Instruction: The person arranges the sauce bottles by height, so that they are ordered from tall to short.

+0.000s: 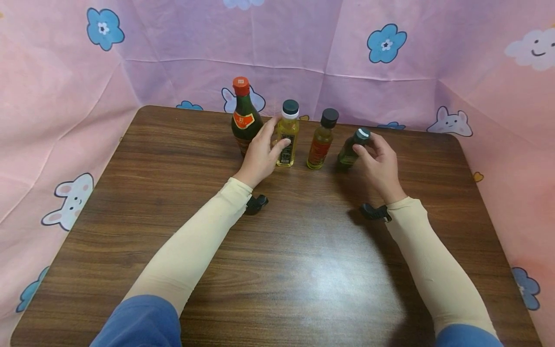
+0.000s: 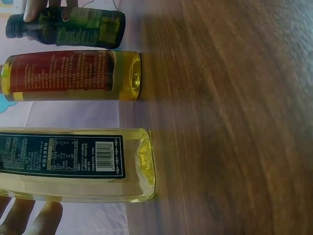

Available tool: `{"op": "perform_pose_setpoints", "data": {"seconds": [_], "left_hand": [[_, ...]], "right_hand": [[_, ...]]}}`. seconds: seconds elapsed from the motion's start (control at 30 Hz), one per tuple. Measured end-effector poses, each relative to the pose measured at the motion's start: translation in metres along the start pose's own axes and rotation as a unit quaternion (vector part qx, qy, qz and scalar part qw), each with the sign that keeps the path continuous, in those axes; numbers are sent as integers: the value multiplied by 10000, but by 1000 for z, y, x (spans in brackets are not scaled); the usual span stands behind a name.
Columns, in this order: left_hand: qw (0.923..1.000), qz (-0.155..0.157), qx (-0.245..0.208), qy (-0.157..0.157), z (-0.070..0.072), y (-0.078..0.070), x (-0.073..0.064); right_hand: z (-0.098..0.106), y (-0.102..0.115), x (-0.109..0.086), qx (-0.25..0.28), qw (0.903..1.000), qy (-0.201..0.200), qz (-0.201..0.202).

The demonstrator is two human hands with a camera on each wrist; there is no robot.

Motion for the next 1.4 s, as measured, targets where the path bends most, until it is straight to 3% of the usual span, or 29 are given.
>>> {"op": "perform_pose_setpoints", "data": {"seconds": [0.5,0.83,1.13,1.4], "left_hand": [[10000,85,-3,39,-3,0,0],[10000,74,38,4,-2,-2,-1],[9999,107,55,-61,-3,-1,0],[9999,140,23,-77,-3,1,-1]], "right_hand": [[0,-2,-3,-268,9996,36,37],[-8,-45,9,-103,9995,224,-210],[-9,-55,14,92,9974,518,-484],[-11,-56,15,167,9970,546,-520]]}}
Point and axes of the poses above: each hand's wrist, its own x-axis towards the middle knuckle, its own z-axis out of the back of the hand, y = z × x, the point moved 7 cm from there along x, towards the middle knuckle, and after that the axes turned 11 degrees about -x, right-handed, at the moved point
